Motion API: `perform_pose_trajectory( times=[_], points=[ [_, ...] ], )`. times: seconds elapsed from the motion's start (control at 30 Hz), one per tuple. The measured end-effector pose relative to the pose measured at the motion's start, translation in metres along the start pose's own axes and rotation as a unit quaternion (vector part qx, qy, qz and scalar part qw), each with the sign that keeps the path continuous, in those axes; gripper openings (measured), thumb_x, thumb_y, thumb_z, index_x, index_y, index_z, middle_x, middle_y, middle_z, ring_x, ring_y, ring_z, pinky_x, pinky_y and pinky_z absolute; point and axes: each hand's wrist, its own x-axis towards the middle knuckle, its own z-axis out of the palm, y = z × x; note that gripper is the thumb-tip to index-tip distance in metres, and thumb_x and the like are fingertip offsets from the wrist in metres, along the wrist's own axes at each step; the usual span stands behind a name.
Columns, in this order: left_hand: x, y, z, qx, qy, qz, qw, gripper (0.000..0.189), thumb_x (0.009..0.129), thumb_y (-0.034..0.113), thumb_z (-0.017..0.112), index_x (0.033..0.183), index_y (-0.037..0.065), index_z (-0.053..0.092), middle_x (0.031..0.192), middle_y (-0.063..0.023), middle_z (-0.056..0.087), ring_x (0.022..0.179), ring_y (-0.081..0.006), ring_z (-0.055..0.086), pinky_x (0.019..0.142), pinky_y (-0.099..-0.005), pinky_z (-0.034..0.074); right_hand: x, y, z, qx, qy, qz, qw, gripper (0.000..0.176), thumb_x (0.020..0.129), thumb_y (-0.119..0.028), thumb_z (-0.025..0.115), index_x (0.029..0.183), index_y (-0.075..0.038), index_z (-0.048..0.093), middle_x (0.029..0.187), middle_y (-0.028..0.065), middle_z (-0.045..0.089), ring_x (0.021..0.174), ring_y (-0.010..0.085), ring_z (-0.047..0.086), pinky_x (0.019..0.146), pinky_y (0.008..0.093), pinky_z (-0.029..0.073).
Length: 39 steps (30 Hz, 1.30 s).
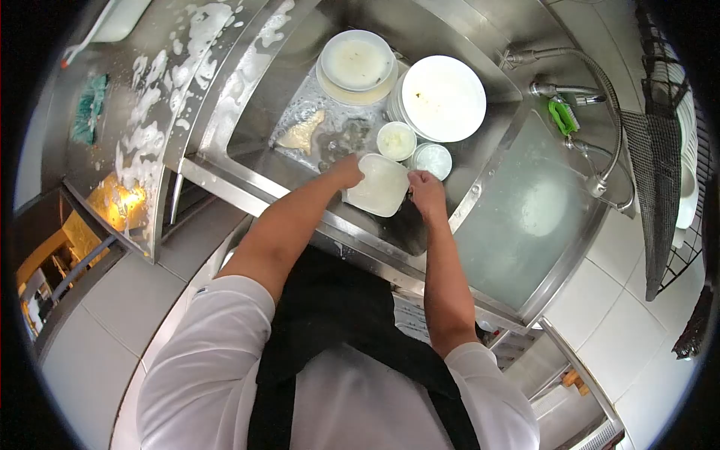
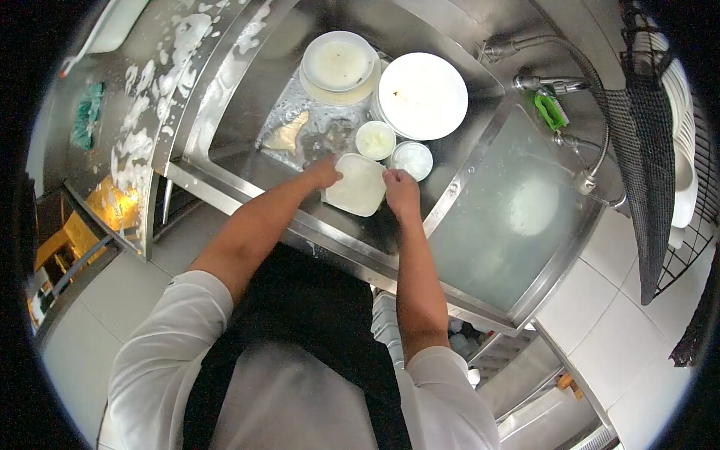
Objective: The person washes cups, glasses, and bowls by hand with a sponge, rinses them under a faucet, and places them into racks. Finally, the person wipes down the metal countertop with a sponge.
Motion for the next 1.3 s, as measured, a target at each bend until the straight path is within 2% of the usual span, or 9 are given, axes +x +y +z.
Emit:
perform_pose_trajectory(
  times=[0.1,0.17,0.23,0.37,0.43,0.57,0.73,0.87,1.3],
  points=[
    [0.009,-0.009,-0.006,-0.016,-0.047,0.041,0.998,0.06,0.078,0.019,0.07,0.131,-0.001,0.049,0.121,-0.0257,0.061,0.113,-0.0382,0.059,0.097,-0.0436,0.047,0.006,0.029,0.022,-0.042,0.078,-0.068,0.994,0.048,0.098,-0.038,0.052,0.115,0.004,0.065,0.119,0.0239,0.064,0.111,0.0337,0.061,0.096,0.0392,0.044],
    [0.006,-0.002,-0.017,-0.042,-0.079,0.073,0.993,0.061,0.078,0.017,0.069,0.132,-0.001,0.048,0.119,-0.025,0.061,0.111,-0.0364,0.061,0.097,-0.0427,0.048,0.015,0.044,0.044,0.072,0.059,0.018,0.996,0.051,0.098,-0.04,0.049,0.123,0.003,0.061,0.122,0.0218,0.064,0.114,0.0342,0.06,0.101,0.0383,0.041],
    [0.003,0.002,-0.026,-0.164,-0.169,0.007,0.972,0.055,0.077,0.011,0.062,0.13,0.006,0.049,0.117,-0.0234,0.062,0.109,-0.0357,0.062,0.084,-0.0488,0.053,0.032,0.064,0.067,0.434,0.04,0.105,0.894,0.054,0.099,-0.039,0.048,0.133,0.002,0.054,0.128,0.0173,0.061,0.117,0.0324,0.058,0.102,0.0389,0.041],
    [-0.001,0.011,-0.047,-0.222,-0.238,-0.026,0.945,0.081,0.074,0.013,0.071,0.146,0.003,0.035,0.133,-0.0211,0.054,0.115,-0.0323,0.057,0.092,-0.0516,0.048,0.04,0.06,0.074,0.519,0.06,0.195,0.83,0.054,0.1,-0.039,0.047,0.136,0.001,0.049,0.13,0.0137,0.059,0.121,0.0291,0.055,0.105,0.0397,0.04],
    [-0.004,0.017,-0.059,-0.457,-0.273,-0.102,0.841,0.098,0.076,0.016,0.074,0.155,0.006,0.017,0.14,-0.022,0.048,0.119,-0.0347,0.054,0.089,-0.057,0.048,0.046,0.084,0.07,0.637,0.007,0.115,0.762,0.053,0.1,-0.041,0.047,0.132,0.001,0.052,0.127,0.0138,0.06,0.12,0.0266,0.055,0.103,0.0409,0.042],
    [0.009,0.01,-0.033,-0.329,-0.263,-0.097,0.902,0.108,0.078,0.022,0.075,0.156,0.006,0.002,0.141,-0.023,0.047,0.12,-0.0324,0.054,0.091,-0.0519,0.049,0.03,0.05,0.066,0.582,0.013,0.14,0.801,0.046,0.099,-0.034,0.051,0.13,-0.001,0.053,0.124,0.0138,0.061,0.11,0.0246,0.061,0.094,0.0373,0.05],
    [0.039,-0.019,-0.006,-0.198,-0.184,0.045,0.962,0.077,0.078,0.02,0.075,0.143,-0.001,0.041,0.126,-0.0191,0.06,0.111,-0.0281,0.06,0.09,-0.0394,0.05,0.027,0.049,0.078,0.338,0.069,0.131,0.93,0.058,0.092,-0.036,0.063,0.13,0.007,0.051,0.12,0.0185,0.063,0.106,0.0258,0.063,0.091,0.0361,0.049],
    [0.04,-0.03,-0.011,-0.288,-0.178,-0.031,0.941,0.055,0.078,0.014,0.073,0.127,-0.004,0.056,0.115,-0.0166,0.065,0.103,-0.0265,0.064,0.089,-0.0421,0.051,0.017,0.024,0.086,0.102,0.164,0.145,0.97,0.059,0.078,-0.03,0.076,0.116,0.011,0.058,0.107,0.0191,0.066,0.095,0.0252,0.064,0.085,0.0356,0.049],
    [0.025,-0.014,-0.024,-0.27,-0.213,-0.085,0.935,0.042,0.085,0.018,0.068,0.121,-0.003,0.061,0.111,-0.0166,0.067,0.09,-0.0278,0.067,0.073,-0.0419,0.056,0.027,0.032,0.081,0.272,0.093,0.131,0.949,0.06,0.079,-0.023,0.075,0.123,0.01,0.052,0.117,0.0216,0.063,0.104,0.0292,0.063,0.091,0.0375,0.048]
  ],
)
